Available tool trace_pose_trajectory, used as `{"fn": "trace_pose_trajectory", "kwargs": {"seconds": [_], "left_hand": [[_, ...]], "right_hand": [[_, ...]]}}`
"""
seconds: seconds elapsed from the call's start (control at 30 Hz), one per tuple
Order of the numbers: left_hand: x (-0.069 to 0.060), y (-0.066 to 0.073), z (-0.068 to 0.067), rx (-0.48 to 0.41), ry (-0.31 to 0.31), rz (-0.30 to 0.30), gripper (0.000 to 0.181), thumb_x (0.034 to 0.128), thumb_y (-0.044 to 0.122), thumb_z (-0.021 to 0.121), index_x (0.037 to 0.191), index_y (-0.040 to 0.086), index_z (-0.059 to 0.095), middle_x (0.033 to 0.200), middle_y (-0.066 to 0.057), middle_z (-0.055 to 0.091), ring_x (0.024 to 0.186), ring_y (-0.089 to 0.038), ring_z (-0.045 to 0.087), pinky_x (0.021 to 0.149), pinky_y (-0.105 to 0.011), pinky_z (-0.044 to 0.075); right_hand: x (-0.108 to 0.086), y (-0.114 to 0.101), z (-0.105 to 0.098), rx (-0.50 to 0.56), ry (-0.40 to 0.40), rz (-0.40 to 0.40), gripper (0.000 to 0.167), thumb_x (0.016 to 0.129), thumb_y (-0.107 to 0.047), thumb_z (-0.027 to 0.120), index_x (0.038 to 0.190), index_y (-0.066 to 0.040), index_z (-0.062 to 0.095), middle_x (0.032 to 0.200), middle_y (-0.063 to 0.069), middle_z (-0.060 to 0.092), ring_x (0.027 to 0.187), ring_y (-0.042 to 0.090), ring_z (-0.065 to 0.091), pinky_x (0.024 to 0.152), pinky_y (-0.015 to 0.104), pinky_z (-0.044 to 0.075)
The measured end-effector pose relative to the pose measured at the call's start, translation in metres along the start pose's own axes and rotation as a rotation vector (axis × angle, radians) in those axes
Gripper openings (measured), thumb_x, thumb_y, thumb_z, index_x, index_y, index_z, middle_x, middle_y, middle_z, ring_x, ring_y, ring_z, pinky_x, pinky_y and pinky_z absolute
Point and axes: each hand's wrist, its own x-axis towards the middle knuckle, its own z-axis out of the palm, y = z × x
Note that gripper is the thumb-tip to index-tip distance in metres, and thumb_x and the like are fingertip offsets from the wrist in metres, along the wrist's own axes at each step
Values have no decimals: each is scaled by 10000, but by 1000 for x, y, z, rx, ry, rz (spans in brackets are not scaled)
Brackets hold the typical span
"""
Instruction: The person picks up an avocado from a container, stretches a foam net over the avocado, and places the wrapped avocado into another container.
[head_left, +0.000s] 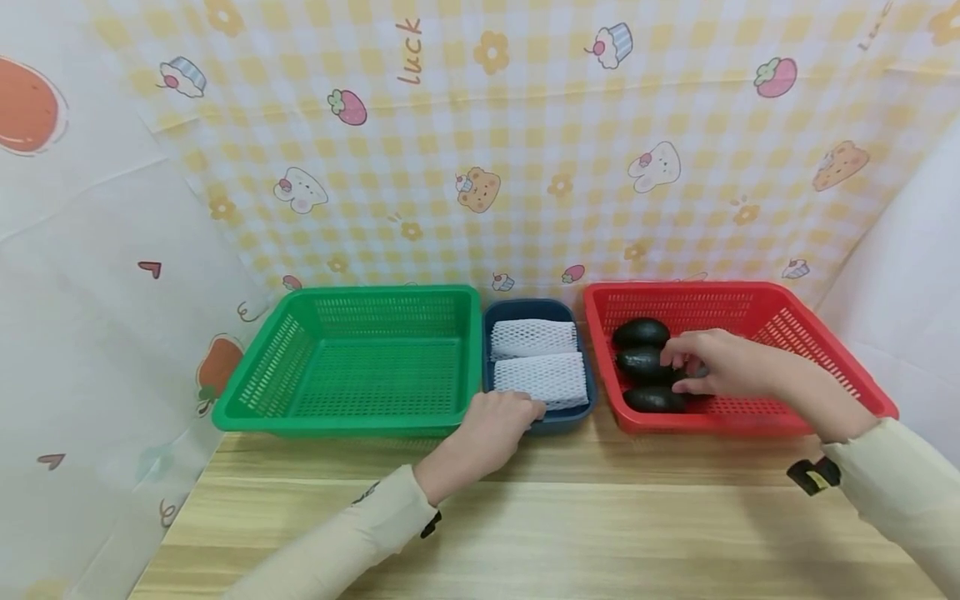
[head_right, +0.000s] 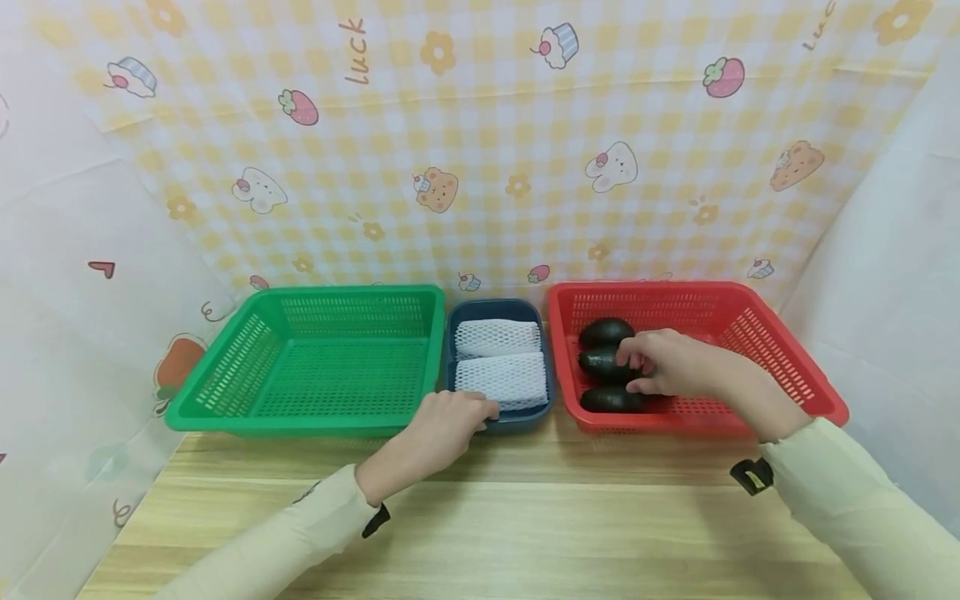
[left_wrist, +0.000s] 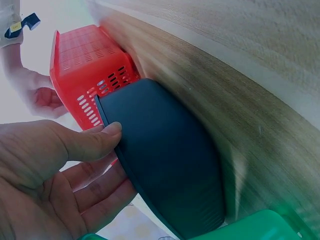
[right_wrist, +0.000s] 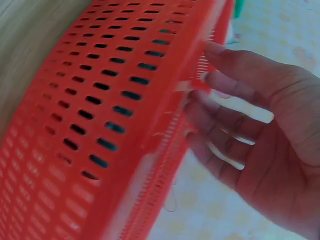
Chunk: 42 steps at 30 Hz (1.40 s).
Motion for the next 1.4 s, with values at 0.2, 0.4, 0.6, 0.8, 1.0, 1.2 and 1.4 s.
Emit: {"fn": "trace_pose_trajectory", "kwargs": {"seconds": [0.2, 0.4, 0.6, 0.8, 1.0, 1.2, 1.4], "left_hand": [[-1, 0, -1, -5, -7, -10, 225, 951, 52, 696, 1011, 252, 781, 854, 55, 694, 694, -185, 652, 443, -322, 444], [0, 1, -2, -15, -15, -14, 229, 957, 48, 683, 1009, 250, 778, 851, 50, 693, 695, -188, 652, 448, -324, 447], [-1, 0, -1, -24, -21, -21, 224, 957, 59, 690, 1011, 258, 777, 846, 58, 688, 698, -186, 652, 443, -324, 440], [-1, 0, 0, -13, 9, -8, 213, 955, 63, 693, 986, 257, 776, 818, 70, 679, 669, -165, 635, 427, -306, 416], [0, 2, -1, -16, 2, -20, 218, 967, 59, 674, 941, 255, 766, 785, 77, 656, 650, -153, 612, 427, -303, 399], [1, 3, -1, -11, -5, -27, 220, 971, 61, 672, 944, 257, 769, 795, 74, 664, 655, -148, 611, 432, -297, 401], [0, 3, -1, -8, 7, -23, 221, 964, 52, 678, 933, 250, 771, 780, 69, 659, 635, -138, 596, 424, -291, 393]], "right_hand": [[10, 6, 2, 41, -105, 26, 393, 799, -237, 893, 1103, -90, 691, 1013, -3, 654, 905, 196, 620, 764, 386, 561], [17, 3, 3, 45, -187, 58, 428, 785, -263, 902, 1113, -90, 688, 1019, 15, 651, 927, 223, 625, 777, 392, 550], [23, 2, 7, 11, -230, 63, 470, 768, -278, 911, 1137, -94, 685, 1024, 19, 633, 929, 225, 603, 763, 375, 540], [28, 3, 10, -20, -266, 56, 485, 746, -254, 927, 1143, -101, 695, 1016, -1, 641, 932, 218, 601, 737, 348, 539], [31, 5, 12, -31, -306, 38, 437, 745, -165, 922, 1121, -110, 707, 998, -15, 639, 872, 197, 593, 690, 315, 525], [32, 4, 14, -8, -342, 65, 436, 744, -148, 922, 1120, -122, 704, 995, -9, 625, 852, 202, 585, 669, 293, 518], [36, 3, 15, -19, -361, 73, 434, 740, -173, 929, 1118, -149, 717, 971, -23, 628, 788, 150, 565, 648, 288, 516]]}}
